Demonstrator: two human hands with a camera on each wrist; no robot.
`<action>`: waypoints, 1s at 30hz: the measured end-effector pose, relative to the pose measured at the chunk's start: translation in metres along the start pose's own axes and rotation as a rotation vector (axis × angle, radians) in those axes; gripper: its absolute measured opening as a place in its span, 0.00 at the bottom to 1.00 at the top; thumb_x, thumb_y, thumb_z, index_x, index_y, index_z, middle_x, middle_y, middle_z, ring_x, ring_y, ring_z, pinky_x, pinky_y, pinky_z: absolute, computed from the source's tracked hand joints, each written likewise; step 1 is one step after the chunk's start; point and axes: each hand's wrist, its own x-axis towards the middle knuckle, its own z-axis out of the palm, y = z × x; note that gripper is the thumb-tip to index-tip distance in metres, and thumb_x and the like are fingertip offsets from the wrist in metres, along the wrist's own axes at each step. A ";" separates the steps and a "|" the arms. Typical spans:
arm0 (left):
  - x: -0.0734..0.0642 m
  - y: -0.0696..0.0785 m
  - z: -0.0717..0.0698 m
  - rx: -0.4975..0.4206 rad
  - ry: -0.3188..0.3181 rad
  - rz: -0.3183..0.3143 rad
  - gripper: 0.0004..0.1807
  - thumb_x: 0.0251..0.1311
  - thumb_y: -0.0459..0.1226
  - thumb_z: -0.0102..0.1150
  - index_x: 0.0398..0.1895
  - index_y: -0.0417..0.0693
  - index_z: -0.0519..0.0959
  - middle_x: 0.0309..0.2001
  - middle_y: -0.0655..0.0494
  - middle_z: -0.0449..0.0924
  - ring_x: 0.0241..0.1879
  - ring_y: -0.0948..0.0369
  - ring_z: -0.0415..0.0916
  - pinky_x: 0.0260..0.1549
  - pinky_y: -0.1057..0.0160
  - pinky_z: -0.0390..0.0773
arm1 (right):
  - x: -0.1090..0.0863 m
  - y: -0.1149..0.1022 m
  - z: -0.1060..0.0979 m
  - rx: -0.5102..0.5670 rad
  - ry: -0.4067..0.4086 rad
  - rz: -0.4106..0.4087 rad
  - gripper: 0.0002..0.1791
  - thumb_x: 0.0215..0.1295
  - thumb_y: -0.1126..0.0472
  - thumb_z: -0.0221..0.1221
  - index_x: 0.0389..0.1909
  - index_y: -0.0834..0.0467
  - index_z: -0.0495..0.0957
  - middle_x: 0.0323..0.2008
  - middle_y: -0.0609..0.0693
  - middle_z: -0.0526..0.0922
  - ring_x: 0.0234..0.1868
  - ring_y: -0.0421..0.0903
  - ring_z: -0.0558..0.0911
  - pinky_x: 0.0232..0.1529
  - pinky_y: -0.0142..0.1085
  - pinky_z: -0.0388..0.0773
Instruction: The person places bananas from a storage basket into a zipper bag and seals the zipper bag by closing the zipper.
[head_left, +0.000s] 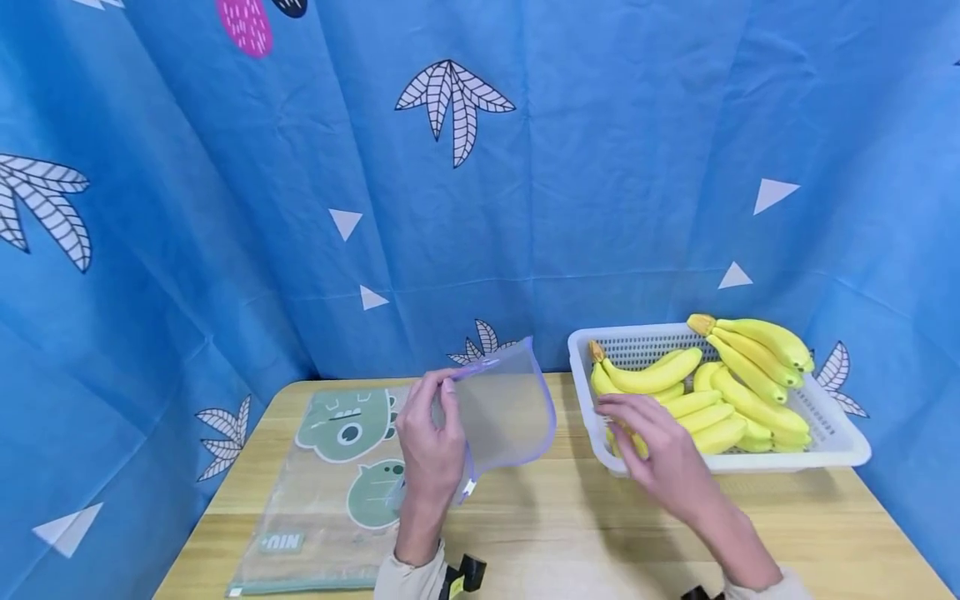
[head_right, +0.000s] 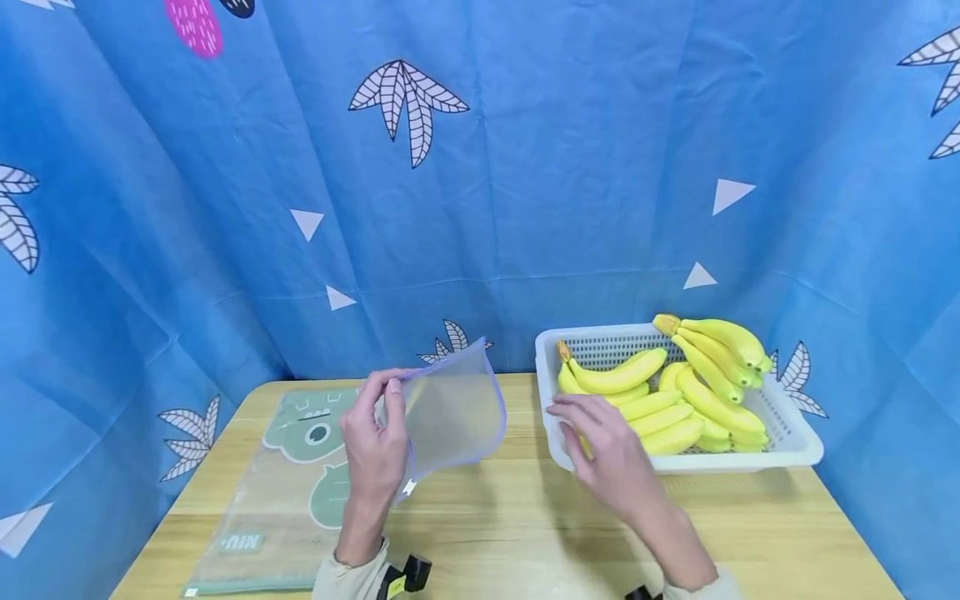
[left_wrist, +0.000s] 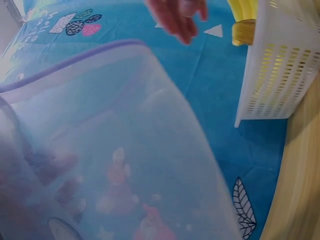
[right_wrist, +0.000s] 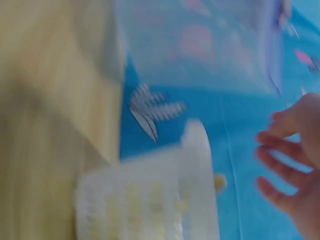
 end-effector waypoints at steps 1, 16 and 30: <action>0.000 0.000 0.001 -0.003 -0.011 0.005 0.11 0.75 0.31 0.51 0.42 0.41 0.85 0.40 0.51 0.87 0.41 0.58 0.82 0.41 0.60 0.80 | -0.001 0.006 -0.005 -0.013 -0.036 0.065 0.18 0.61 0.73 0.64 0.52 0.60 0.84 0.53 0.55 0.85 0.55 0.54 0.83 0.64 0.33 0.74; -0.003 -0.005 0.001 0.023 -0.018 0.001 0.12 0.76 0.31 0.50 0.43 0.43 0.85 0.40 0.53 0.88 0.38 0.60 0.83 0.38 0.66 0.80 | -0.007 0.039 -0.012 0.000 -0.328 0.415 0.19 0.62 0.59 0.73 0.52 0.60 0.84 0.46 0.51 0.88 0.44 0.51 0.87 0.44 0.51 0.84; -0.001 -0.010 0.002 0.030 -0.046 -0.030 0.13 0.76 0.34 0.51 0.45 0.46 0.88 0.44 0.56 0.89 0.49 0.58 0.86 0.51 0.60 0.82 | -0.002 0.029 -0.007 -0.173 -0.269 0.486 0.08 0.64 0.62 0.69 0.39 0.62 0.84 0.30 0.52 0.86 0.24 0.44 0.78 0.26 0.42 0.78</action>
